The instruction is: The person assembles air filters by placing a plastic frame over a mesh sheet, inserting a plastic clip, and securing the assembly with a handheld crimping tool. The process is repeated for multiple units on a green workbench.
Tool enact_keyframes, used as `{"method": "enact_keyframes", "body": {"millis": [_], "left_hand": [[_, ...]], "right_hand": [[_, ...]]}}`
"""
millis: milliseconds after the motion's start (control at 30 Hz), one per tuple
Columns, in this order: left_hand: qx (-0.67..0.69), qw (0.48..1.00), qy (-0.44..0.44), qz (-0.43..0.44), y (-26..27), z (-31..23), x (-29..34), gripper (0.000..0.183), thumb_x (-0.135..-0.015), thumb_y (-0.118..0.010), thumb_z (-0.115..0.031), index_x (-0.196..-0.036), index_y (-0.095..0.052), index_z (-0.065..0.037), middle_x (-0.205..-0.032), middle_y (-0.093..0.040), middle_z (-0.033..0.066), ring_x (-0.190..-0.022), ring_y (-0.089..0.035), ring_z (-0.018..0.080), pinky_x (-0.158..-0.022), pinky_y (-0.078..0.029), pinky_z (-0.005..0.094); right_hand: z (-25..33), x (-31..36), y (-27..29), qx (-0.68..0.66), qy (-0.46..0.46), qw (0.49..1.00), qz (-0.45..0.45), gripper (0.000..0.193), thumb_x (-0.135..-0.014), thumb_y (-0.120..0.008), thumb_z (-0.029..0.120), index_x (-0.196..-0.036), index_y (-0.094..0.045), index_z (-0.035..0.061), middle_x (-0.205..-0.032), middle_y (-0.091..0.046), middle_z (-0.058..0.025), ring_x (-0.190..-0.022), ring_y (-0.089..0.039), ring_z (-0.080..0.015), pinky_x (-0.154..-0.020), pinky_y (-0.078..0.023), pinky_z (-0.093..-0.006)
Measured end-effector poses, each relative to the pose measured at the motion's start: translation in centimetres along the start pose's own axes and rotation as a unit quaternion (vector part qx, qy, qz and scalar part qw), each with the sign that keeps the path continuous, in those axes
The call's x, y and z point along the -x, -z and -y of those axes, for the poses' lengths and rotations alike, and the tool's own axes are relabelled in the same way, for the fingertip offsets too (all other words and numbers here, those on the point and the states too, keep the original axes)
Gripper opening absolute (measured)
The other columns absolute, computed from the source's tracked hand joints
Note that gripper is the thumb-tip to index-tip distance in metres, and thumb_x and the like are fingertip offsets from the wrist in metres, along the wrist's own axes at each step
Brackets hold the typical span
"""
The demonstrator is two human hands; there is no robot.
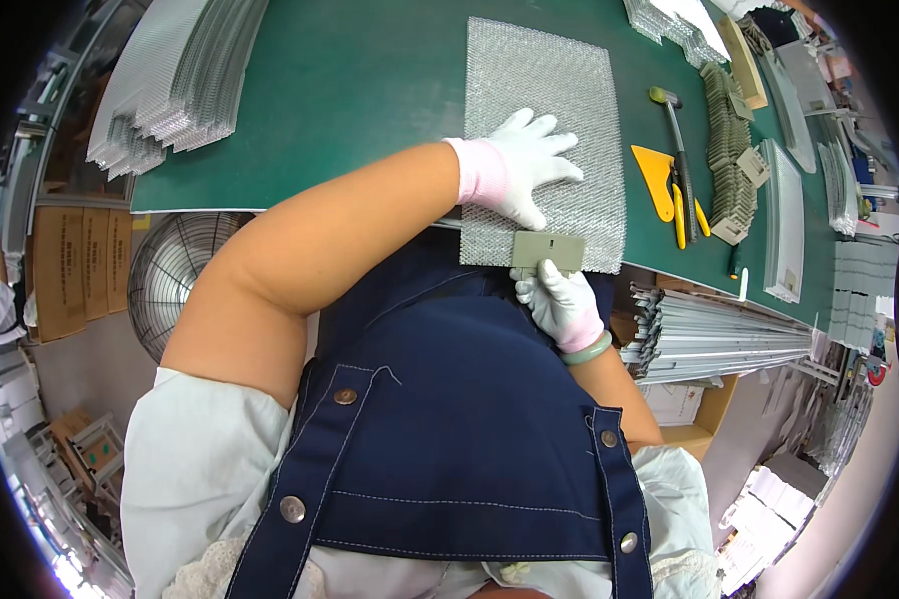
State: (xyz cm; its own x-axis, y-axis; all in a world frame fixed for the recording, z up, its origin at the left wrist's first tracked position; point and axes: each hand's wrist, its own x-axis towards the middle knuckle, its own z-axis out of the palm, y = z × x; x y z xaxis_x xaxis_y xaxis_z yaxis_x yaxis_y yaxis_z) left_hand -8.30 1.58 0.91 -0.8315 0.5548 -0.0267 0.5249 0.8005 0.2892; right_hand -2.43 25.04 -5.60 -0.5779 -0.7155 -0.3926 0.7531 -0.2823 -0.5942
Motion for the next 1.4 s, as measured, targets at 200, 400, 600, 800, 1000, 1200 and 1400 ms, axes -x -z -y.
{"method": "enact_keyframes", "body": {"millis": [200, 400, 600, 800, 1000, 1200, 1400], "left_hand": [[0.006, 1.000, 0.005, -0.020, -0.4, 0.0, -0.1, 0.082, -0.070, -0.073, -0.051, -0.142, -0.050, -0.018, -0.154, -0.034, 0.0192, -0.145, -0.023, 0.0434, -0.118, -0.017, 0.0564], [-0.001, 0.999, 0.047, -0.022, -0.6, -0.8, -0.4, 0.083, -0.070, -0.072, -0.053, -0.141, -0.050, -0.018, -0.154, -0.035, 0.0191, -0.144, -0.025, 0.0433, -0.119, -0.015, 0.0576], [0.009, 1.000, 0.021, -0.015, -0.7, -0.4, -0.2, 0.076, -0.078, -0.072, -0.046, -0.144, -0.048, -0.018, -0.156, -0.031, 0.0191, -0.146, -0.022, 0.0432, -0.119, -0.012, 0.0585], [0.005, 1.000, 0.016, -0.022, -1.6, -0.3, 0.1, 0.068, -0.084, -0.070, -0.036, -0.145, -0.047, -0.020, -0.158, -0.029, 0.0184, -0.147, -0.019, 0.0434, -0.119, -0.012, 0.0582], [0.006, 0.999, -0.005, -0.034, -1.2, -0.2, -0.2, 0.066, -0.081, -0.071, -0.032, -0.143, -0.049, -0.021, -0.156, -0.032, 0.0184, -0.145, -0.023, 0.0439, -0.118, -0.016, 0.0576], [-0.057, 0.996, 0.005, -0.065, -0.4, 0.1, -0.3, 0.072, -0.076, -0.072, -0.037, -0.141, -0.050, -0.016, -0.149, -0.041, 0.0192, -0.140, -0.032, 0.0431, -0.114, -0.025, 0.0548], [-0.054, 0.998, 0.034, -0.012, 1.6, -9.1, 4.0, 0.081, -0.069, -0.077, -0.030, -0.138, -0.047, -0.002, -0.142, -0.044, 0.0266, -0.132, -0.040, 0.0442, -0.111, -0.032, 0.0510]], "right_hand": [[0.1, 0.4, -0.8, -0.019, -0.008, 1.000, -0.021, 0.038, -0.098, -0.063, 0.021, -0.127, -0.051, 0.0004, -0.102, -0.062, -0.0151, -0.080, -0.057, -0.0162, -0.070, -0.050, -0.0276], [0.3, 0.2, -1.1, -0.017, -0.006, 1.000, -0.019, 0.037, -0.098, -0.062, 0.021, -0.127, -0.050, 0.0007, -0.101, -0.061, -0.0153, -0.079, -0.057, -0.0166, -0.070, -0.050, -0.0276], [0.1, 0.6, -1.9, -0.025, 0.005, 0.998, -0.052, 0.036, -0.098, -0.062, 0.020, -0.126, -0.050, 0.0024, -0.101, -0.060, -0.0149, -0.078, -0.056, -0.0163, -0.068, -0.050, -0.0267], [0.0, 0.2, -4.4, -0.021, 0.042, 0.989, -0.142, 0.027, -0.097, -0.064, 0.024, -0.118, -0.054, 0.0089, -0.095, -0.062, -0.0077, -0.070, -0.055, -0.0118, -0.061, -0.048, -0.0239], [0.0, 1.7, -3.5, -0.071, -0.033, 0.994, -0.079, 0.029, -0.098, -0.062, 0.023, -0.120, -0.053, 0.0075, -0.096, -0.060, -0.0085, -0.077, -0.056, -0.0142, -0.067, -0.049, -0.0270], [0.1, 1.7, -2.9, 0.015, -0.023, 0.996, -0.083, 0.035, -0.096, -0.065, 0.026, -0.115, -0.054, -0.0006, -0.094, -0.064, -0.0131, -0.077, -0.061, -0.0179, -0.069, -0.052, -0.0302], [8.2, 9.3, 6.7, 0.585, 0.175, 0.664, -0.432, 0.033, -0.091, -0.067, 0.029, -0.102, -0.068, -0.0023, -0.088, -0.071, -0.0162, -0.081, -0.068, -0.0266, -0.075, -0.054, -0.0357]]}}
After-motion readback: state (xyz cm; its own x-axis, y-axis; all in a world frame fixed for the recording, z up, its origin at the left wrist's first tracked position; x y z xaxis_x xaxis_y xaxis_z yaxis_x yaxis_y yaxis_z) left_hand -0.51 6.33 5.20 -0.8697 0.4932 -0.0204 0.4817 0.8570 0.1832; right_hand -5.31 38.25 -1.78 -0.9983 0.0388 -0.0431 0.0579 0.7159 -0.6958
